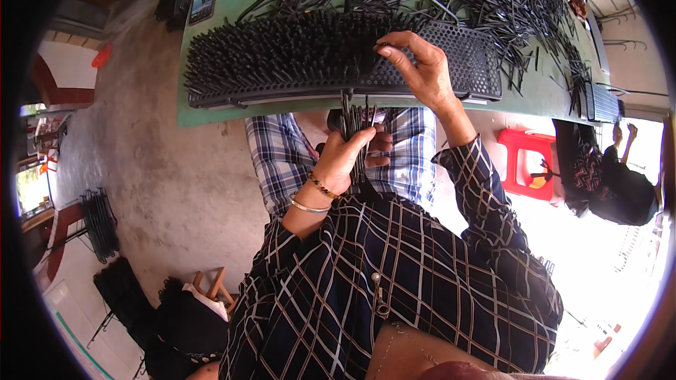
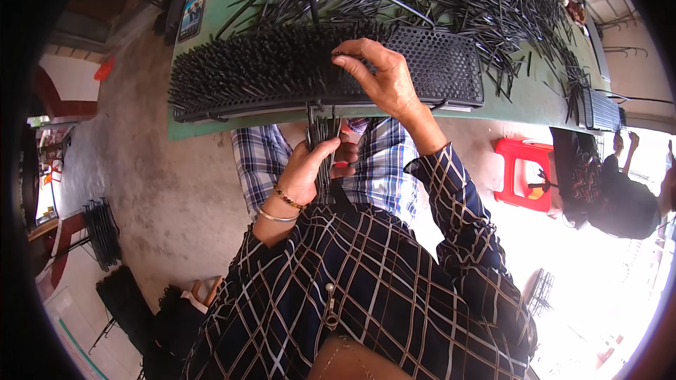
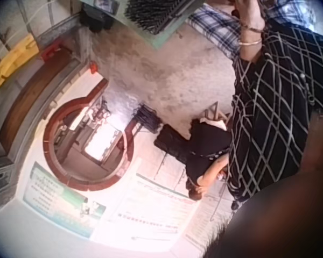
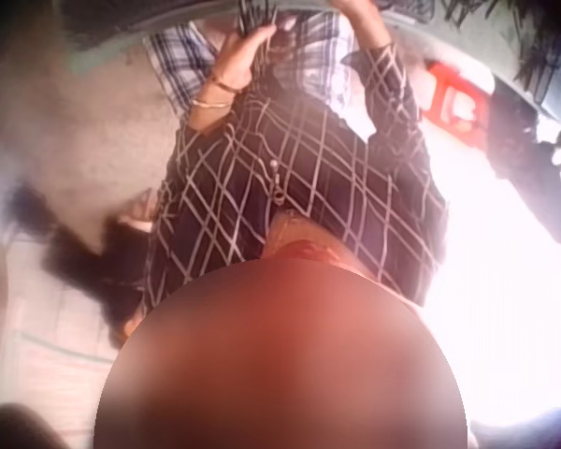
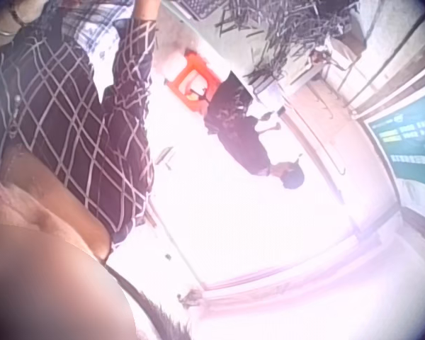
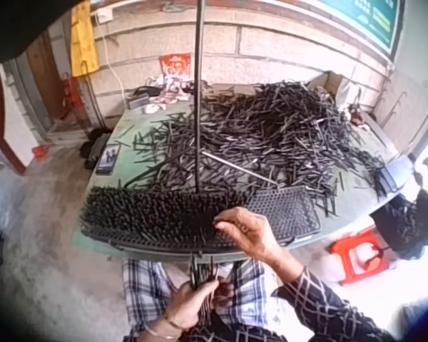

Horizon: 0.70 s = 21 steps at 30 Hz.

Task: Sorting and bundling thin black rods using an organizing tray on a workbench.

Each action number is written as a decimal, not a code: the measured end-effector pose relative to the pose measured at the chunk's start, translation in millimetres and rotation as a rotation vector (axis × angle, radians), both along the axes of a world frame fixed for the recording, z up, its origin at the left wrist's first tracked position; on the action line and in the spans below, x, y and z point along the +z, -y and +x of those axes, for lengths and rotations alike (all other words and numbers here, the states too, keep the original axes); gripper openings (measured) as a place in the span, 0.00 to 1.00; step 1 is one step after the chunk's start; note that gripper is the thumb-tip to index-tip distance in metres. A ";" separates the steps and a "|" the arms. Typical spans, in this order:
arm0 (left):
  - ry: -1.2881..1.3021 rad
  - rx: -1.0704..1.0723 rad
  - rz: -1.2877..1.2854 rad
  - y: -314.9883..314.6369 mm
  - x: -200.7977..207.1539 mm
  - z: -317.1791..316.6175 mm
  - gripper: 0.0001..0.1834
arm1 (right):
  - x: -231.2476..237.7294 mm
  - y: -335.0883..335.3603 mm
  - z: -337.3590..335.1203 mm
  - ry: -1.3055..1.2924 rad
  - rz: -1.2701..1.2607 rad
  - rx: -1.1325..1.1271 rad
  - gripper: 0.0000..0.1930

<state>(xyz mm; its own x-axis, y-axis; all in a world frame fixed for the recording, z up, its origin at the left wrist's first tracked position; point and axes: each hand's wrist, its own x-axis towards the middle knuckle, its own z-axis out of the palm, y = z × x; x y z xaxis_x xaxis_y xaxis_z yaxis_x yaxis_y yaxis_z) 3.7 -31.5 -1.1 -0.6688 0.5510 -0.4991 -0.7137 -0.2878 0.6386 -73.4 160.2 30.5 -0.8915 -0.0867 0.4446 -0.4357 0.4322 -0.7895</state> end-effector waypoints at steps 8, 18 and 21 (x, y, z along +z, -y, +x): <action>-0.009 -0.003 0.000 0.2 -3.1 -0.5 0.14 | -1.9 -3.6 -1.7 -0.015 0.064 -0.060 0.08; -0.003 -0.014 -0.002 -1.5 -4.8 -1.9 0.15 | -6.3 -0.7 3.6 -0.023 0.038 -0.041 0.08; -0.012 -0.014 -0.016 -0.2 -0.7 -1.6 0.14 | -6.5 5.2 3.3 -0.102 0.142 -0.056 0.08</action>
